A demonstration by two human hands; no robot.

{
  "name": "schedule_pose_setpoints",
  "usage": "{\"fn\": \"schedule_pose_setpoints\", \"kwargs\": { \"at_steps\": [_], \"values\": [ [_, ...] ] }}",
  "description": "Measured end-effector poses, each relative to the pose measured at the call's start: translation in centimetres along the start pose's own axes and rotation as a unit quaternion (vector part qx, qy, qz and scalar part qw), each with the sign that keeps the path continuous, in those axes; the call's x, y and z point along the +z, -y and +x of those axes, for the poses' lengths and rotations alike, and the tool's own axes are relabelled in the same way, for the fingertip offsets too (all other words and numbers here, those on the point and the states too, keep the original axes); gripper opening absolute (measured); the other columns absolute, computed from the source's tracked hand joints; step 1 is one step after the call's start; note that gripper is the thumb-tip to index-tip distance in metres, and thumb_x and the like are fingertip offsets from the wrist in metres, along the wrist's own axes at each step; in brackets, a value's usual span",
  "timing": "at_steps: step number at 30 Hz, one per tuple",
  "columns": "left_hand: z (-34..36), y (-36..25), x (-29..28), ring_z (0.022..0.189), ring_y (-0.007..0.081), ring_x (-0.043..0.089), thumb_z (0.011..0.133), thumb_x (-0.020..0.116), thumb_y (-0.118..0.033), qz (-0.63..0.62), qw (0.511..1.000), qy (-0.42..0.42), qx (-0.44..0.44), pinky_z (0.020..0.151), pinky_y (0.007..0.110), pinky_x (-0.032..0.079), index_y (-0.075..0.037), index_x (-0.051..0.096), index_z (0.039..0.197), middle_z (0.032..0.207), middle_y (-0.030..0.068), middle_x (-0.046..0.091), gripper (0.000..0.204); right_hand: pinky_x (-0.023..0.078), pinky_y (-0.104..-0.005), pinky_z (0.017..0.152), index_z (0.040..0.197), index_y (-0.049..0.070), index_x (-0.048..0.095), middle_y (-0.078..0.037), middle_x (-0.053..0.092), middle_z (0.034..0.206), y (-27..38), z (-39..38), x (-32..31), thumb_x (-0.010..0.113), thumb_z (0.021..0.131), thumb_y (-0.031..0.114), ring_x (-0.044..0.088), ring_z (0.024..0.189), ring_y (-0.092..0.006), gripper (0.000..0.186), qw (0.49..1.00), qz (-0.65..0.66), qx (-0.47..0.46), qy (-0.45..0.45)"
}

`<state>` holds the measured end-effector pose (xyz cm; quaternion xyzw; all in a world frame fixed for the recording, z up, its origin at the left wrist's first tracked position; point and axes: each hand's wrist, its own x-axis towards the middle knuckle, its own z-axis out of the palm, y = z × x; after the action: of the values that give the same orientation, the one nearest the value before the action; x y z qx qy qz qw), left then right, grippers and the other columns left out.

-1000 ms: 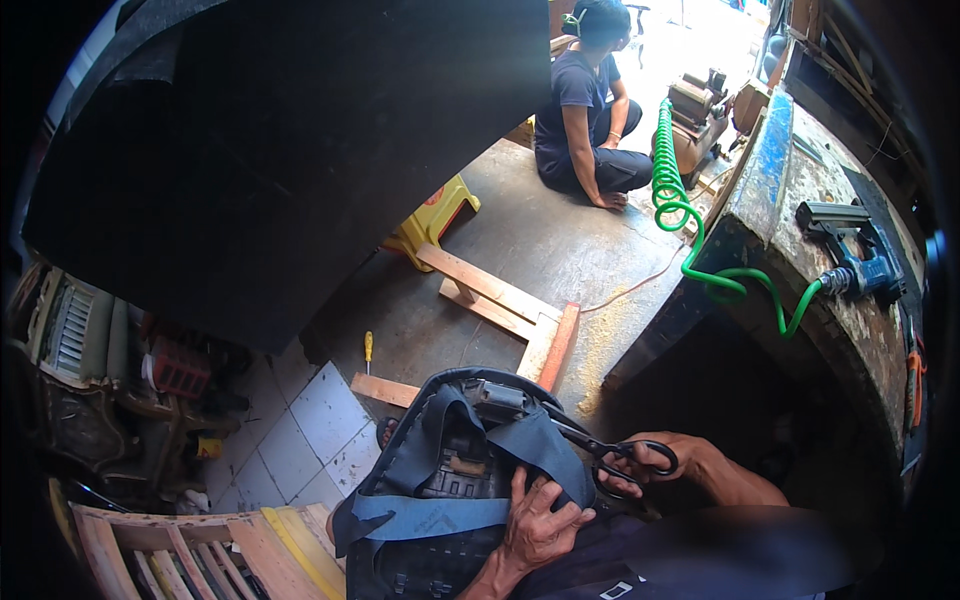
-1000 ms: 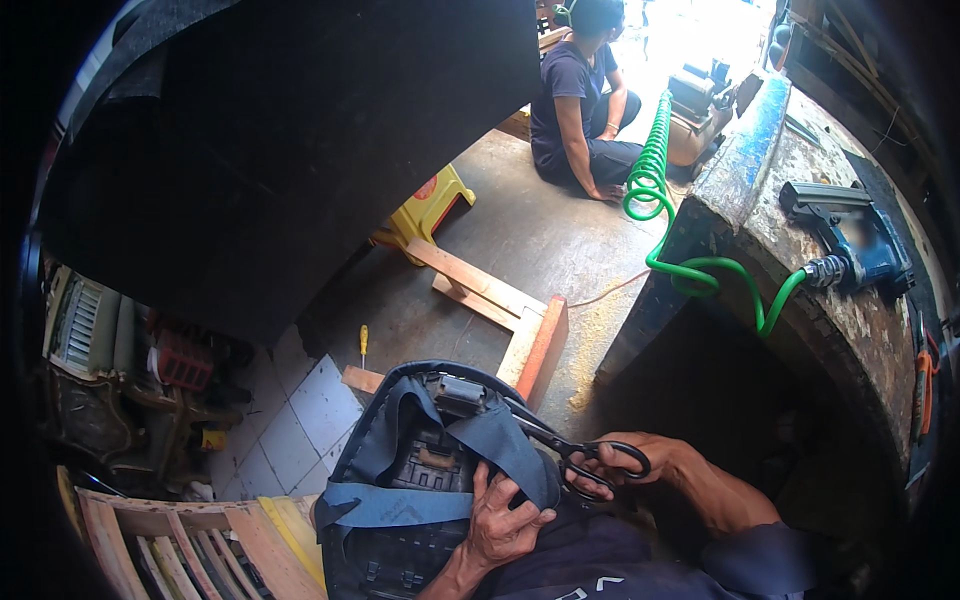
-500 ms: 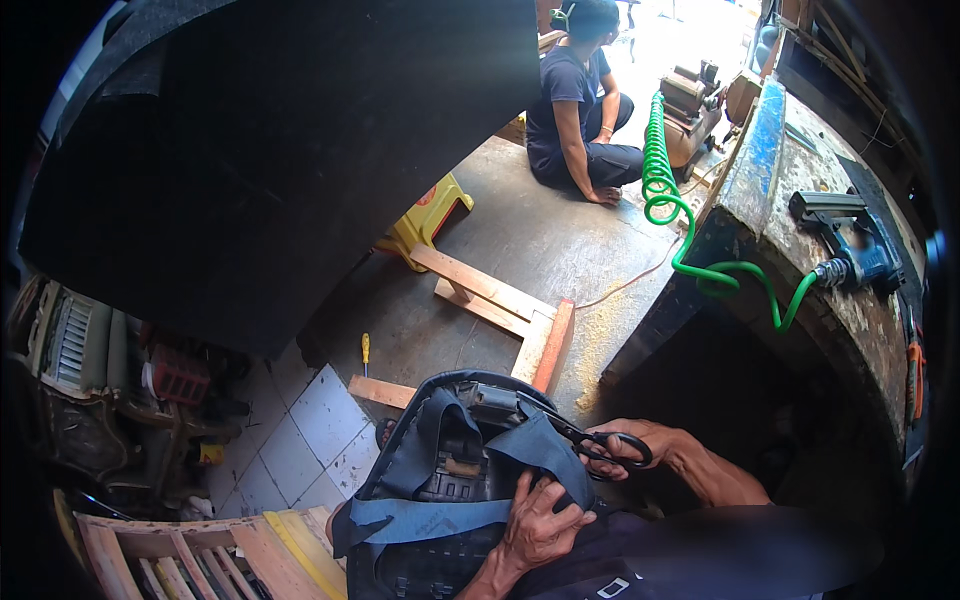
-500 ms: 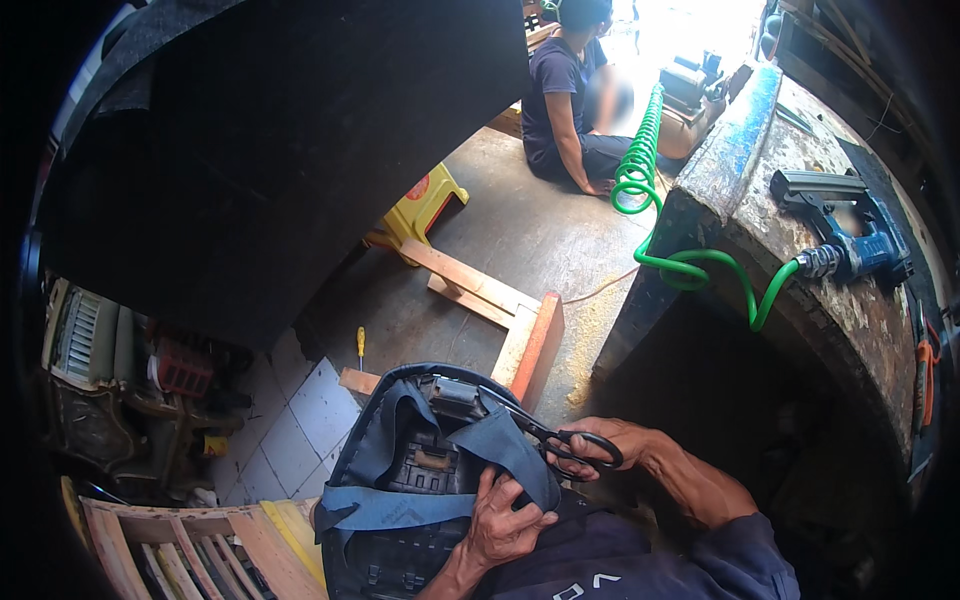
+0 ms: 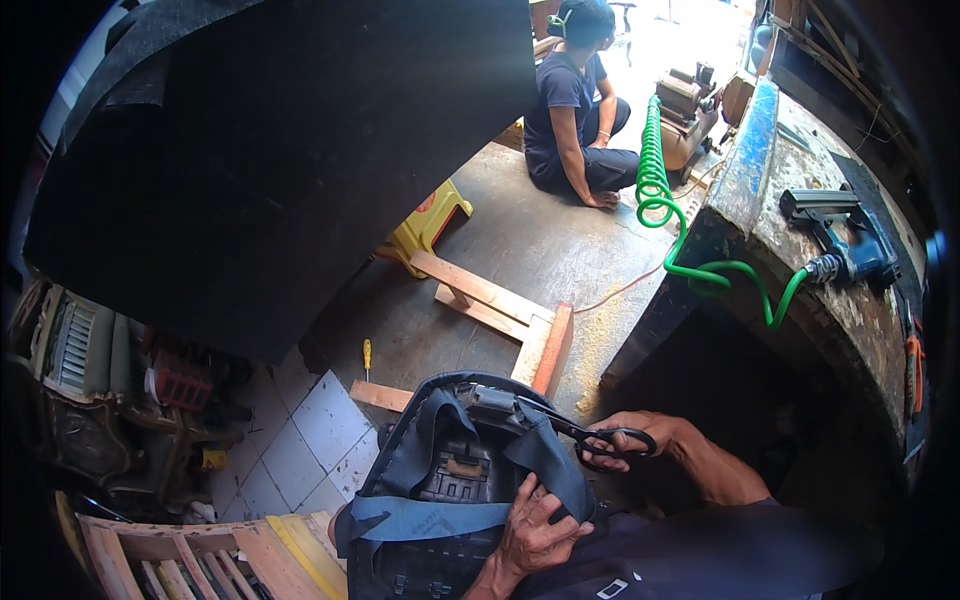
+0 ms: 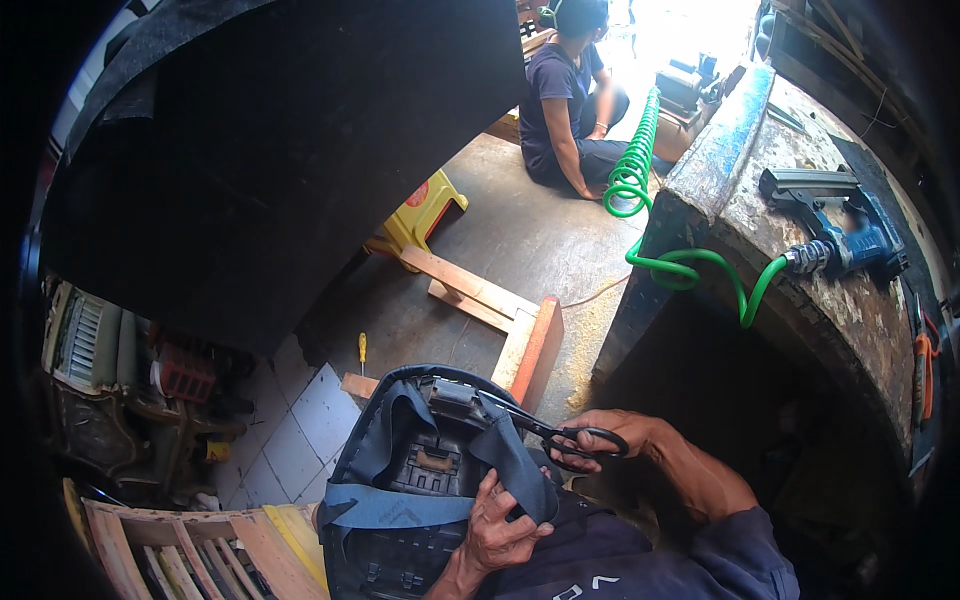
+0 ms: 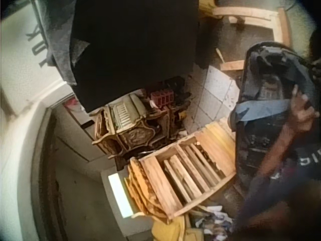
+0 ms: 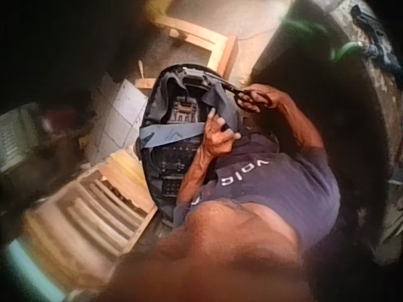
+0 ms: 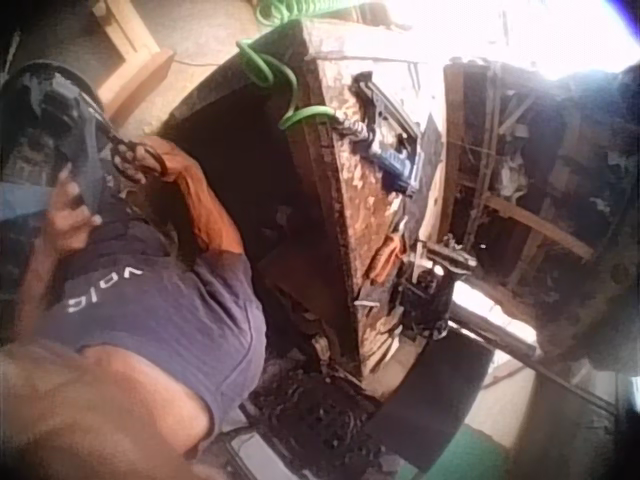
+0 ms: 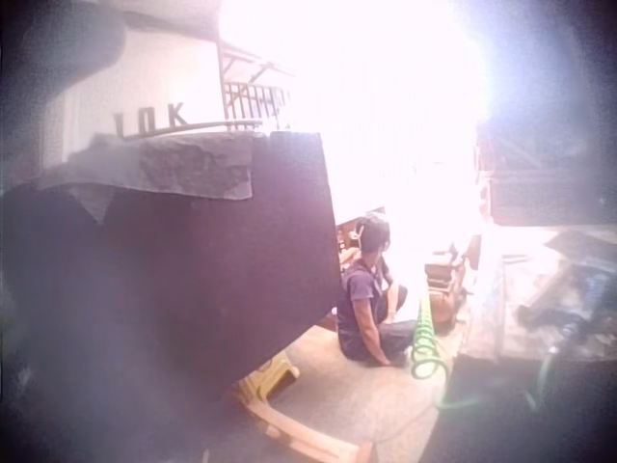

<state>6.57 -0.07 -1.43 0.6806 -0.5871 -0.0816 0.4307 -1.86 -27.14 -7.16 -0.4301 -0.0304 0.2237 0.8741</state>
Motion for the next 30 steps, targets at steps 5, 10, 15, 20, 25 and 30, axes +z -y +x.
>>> {"fn": "schedule_pose_setpoints", "kwargs": {
  "at_steps": [5,10,15,20,25,30],
  "values": [
    [0.3,-0.7,-0.4,0.112,0.0342,0.069,0.080,0.088,-0.024,-0.012,1.000,0.007,0.022,0.112,0.058,0.042,-0.010,0.075,0.081,0.110,0.0100,0.062,0.019,0.039,-0.0179,0.055,0.120,-0.001,0.062,0.004,0.055,0.081,-0.4,-0.2,-0.7,0.075,0.088,0.069,0.052,0.067,-0.0010,0.077,0.999,-0.007,0.032,-0.018],
    [-0.1,-2.0,-0.9,0.103,0.0314,0.067,0.093,0.076,-0.029,-0.005,0.997,-0.009,0.077,0.105,0.048,0.047,-0.009,0.071,0.084,0.101,0.0092,0.060,0.022,0.043,-0.0217,0.064,0.123,-0.001,0.062,0.003,0.058,0.086,-1.0,0.0,-1.1,0.078,0.084,0.071,0.055,0.072,-0.0048,0.084,1.000,-0.017,0.010,0.017],
    [-1.1,-2.3,-1.7,0.107,0.0364,0.069,0.082,0.085,-0.025,-0.036,0.999,-0.012,0.029,0.113,0.054,0.043,-0.010,0.076,0.089,0.111,0.0120,0.064,0.019,0.045,-0.0248,0.072,0.131,-0.003,0.060,-0.001,0.061,0.095,-0.8,-1.9,-1.2,0.078,0.086,0.069,0.058,0.081,-0.0098,0.087,0.999,-0.014,0.018,0.048],
    [-1.2,-2.4,-1.4,0.112,0.0338,0.070,0.070,0.094,-0.022,-0.052,0.999,-0.006,-0.007,0.118,0.060,0.038,-0.011,0.080,0.083,0.115,0.0105,0.064,0.022,0.048,-0.0238,0.074,0.133,-0.003,0.060,-0.001,0.062,0.097,0.6,-6.0,-1.3,0.074,0.095,0.059,0.060,0.083,-0.0080,0.074,0.997,-0.016,0.060,0.037],
    [-0.5,-2.9,-1.0,0.099,0.0320,0.068,0.077,0.091,-0.025,-0.044,0.999,0.007,0.015,0.115,0.056,0.042,-0.011,0.072,0.075,0.100,0.0083,0.058,0.024,0.051,-0.0247,0.077,0.137,-0.006,0.056,-0.005,0.065,0.102,1.8,-7.3,-1.1,0.073,0.095,0.060,0.064,0.085,-0.0092,0.081,0.991,-0.014,0.129,0.017],
    [-1.1,-3.5,-1.5,0.104,0.0338,0.070,0.080,0.088,-0.019,-0.087,0.995,-0.034,-0.034,0.110,0.054,0.047,-0.007,0.075,0.079,0.110,0.0153,0.064,0.018,0.059,-0.0292,0.083,0.139,-0.007,0.055,-0.006,0.066,0.106,1.8,-7.5,-0.3,0.073,0.093,0.064,0.068,0.091,-0.0116,0.086,0.991,0.019,0.130,0.015]
  ]
}}
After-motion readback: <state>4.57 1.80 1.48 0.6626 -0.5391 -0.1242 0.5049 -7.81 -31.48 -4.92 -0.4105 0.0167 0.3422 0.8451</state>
